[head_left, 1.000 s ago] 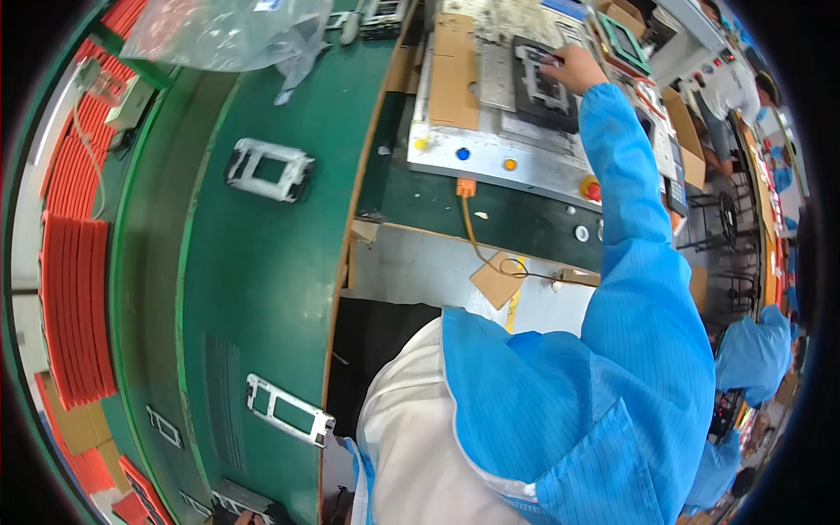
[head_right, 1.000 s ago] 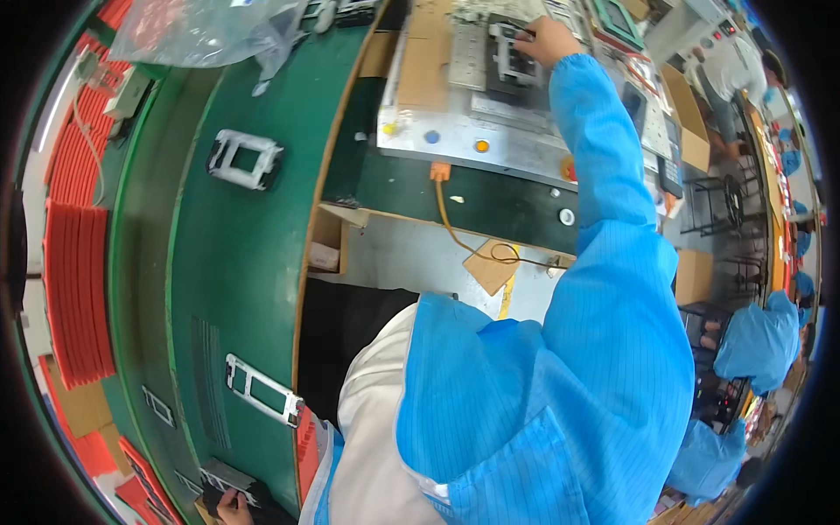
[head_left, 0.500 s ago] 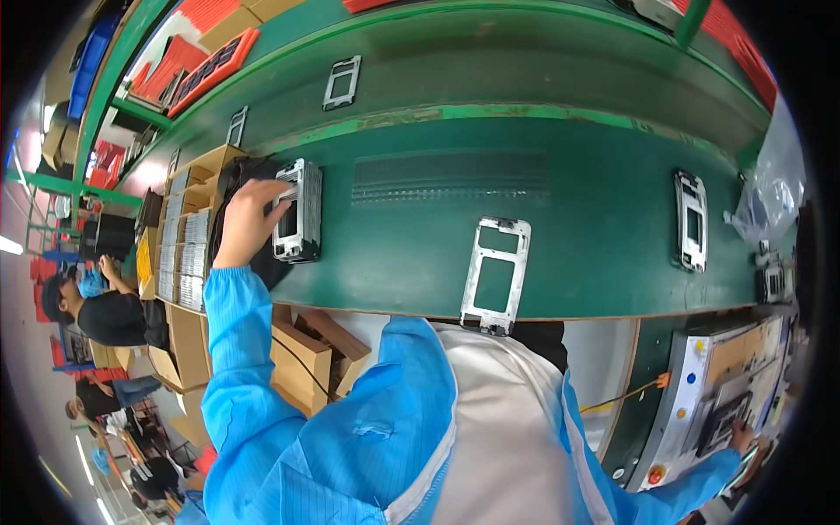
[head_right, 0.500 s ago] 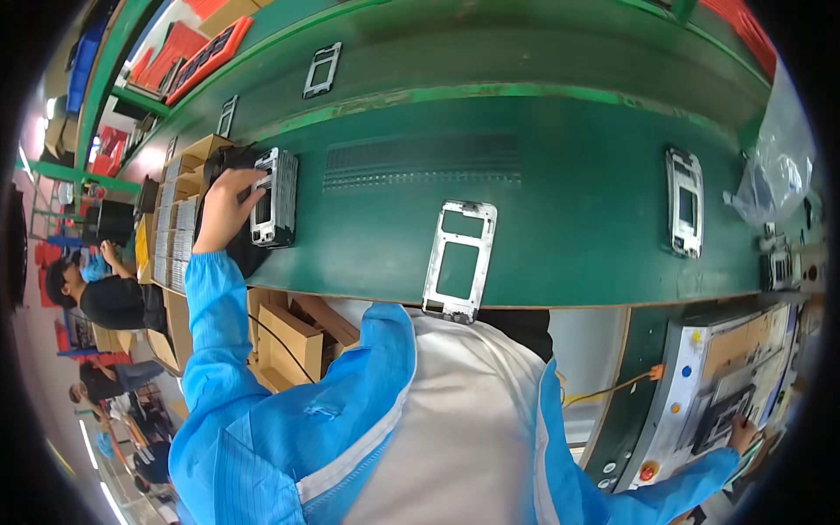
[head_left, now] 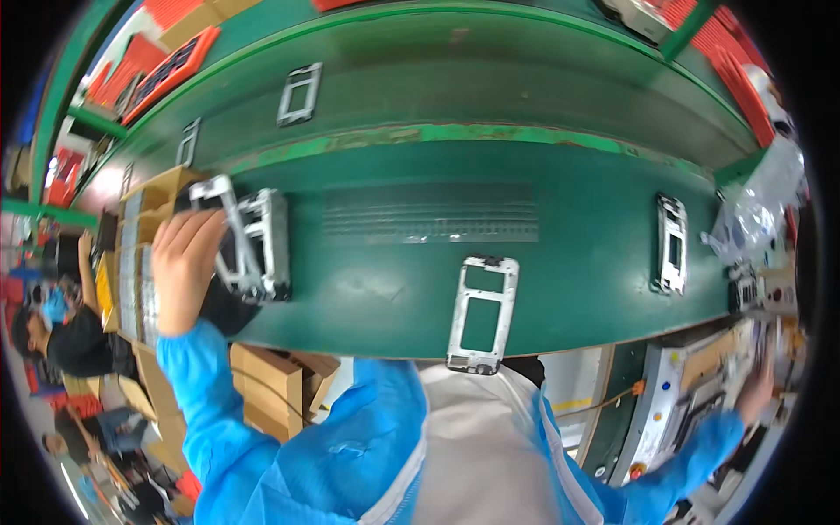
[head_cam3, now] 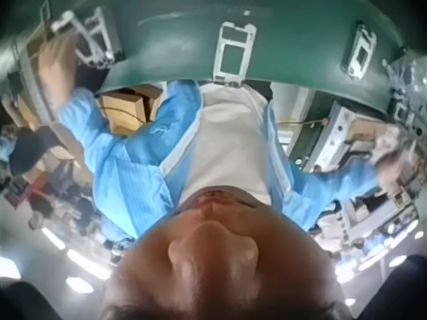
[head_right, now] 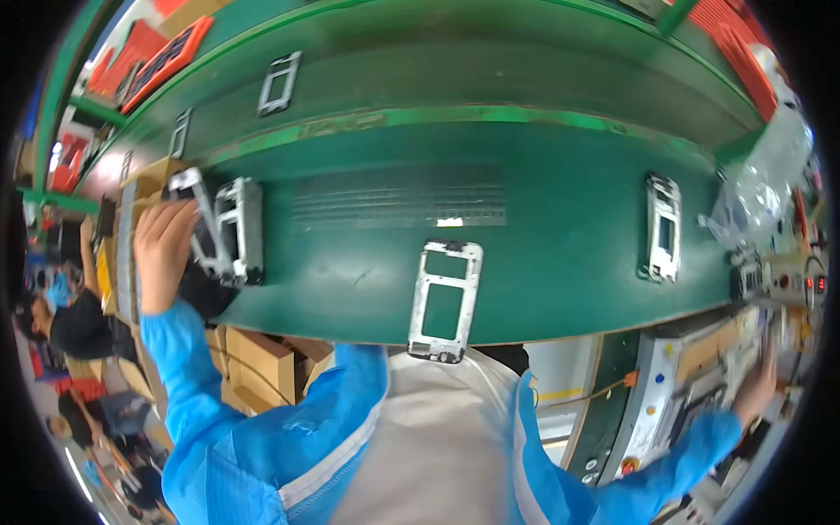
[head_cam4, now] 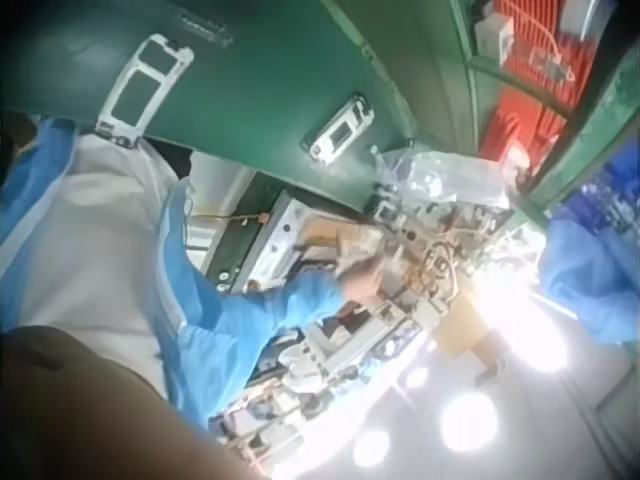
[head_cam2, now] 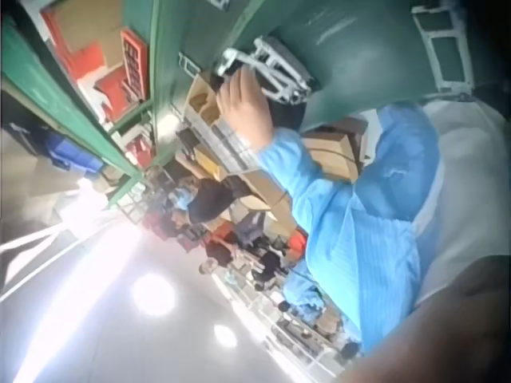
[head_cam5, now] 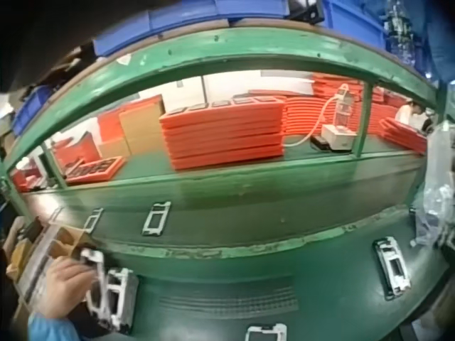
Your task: Assembling components of an electronic device on a production line.
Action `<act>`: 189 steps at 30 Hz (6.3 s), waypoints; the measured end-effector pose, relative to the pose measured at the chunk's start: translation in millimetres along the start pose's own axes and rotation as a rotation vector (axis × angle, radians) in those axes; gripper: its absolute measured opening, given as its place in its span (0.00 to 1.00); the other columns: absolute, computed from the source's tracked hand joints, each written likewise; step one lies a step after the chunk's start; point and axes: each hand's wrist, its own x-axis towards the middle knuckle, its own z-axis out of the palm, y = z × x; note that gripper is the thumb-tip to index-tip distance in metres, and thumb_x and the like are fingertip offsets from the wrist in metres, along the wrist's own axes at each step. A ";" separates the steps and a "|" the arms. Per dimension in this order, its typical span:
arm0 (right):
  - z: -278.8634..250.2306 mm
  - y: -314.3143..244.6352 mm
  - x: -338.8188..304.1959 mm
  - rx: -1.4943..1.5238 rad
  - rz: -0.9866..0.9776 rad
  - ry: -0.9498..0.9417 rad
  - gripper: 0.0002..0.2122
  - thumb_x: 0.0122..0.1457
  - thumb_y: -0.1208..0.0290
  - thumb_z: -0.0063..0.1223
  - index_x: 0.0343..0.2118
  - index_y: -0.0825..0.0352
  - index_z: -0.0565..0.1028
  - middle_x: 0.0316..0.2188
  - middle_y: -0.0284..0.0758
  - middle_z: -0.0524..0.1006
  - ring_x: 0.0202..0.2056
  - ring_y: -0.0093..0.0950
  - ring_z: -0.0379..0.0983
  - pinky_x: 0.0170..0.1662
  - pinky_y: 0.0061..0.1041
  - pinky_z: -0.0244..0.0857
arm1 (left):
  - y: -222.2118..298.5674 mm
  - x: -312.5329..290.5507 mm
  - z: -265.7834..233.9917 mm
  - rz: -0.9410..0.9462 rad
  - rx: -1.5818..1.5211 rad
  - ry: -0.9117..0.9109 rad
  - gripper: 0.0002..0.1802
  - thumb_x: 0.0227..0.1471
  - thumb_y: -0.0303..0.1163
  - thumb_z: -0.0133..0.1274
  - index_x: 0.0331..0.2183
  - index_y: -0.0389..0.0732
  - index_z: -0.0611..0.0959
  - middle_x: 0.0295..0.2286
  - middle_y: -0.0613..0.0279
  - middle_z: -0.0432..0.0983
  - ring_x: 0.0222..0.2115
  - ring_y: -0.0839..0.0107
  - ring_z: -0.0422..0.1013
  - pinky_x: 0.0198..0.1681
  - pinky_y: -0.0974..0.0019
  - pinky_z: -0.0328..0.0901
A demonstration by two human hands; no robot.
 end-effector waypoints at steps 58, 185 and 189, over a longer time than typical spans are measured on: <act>21.9 31.6 -180.2 0.108 0.449 -0.414 0.36 0.58 0.36 0.50 0.56 0.65 0.74 0.36 0.51 0.80 0.41 0.50 0.77 0.46 0.45 0.69 | 282.9 69.3 88.2 0.445 -0.908 -0.221 0.12 0.45 0.15 0.59 0.36 0.33 0.87 0.31 0.55 0.75 0.33 0.59 0.70 0.36 0.59 0.66; 4.1 -550.9 -4.3 1.618 -0.249 -0.625 0.04 0.60 0.80 0.59 0.34 0.75 0.81 0.25 0.38 0.83 0.28 0.23 0.81 0.31 0.20 0.74 | 208.0 108.1 157.8 0.232 -0.735 -0.435 0.44 0.49 0.72 0.45 0.59 0.54 0.77 0.61 0.53 0.64 0.63 0.51 0.57 0.65 0.42 0.45; 0.4 -551.0 -4.6 1.627 -0.229 -0.643 0.07 0.61 0.80 0.57 0.41 0.76 0.80 0.27 0.39 0.83 0.29 0.23 0.81 0.32 0.20 0.75 | 209.2 108.7 157.7 0.236 -0.735 -0.428 0.44 0.49 0.72 0.46 0.59 0.54 0.77 0.61 0.53 0.64 0.63 0.51 0.57 0.65 0.41 0.46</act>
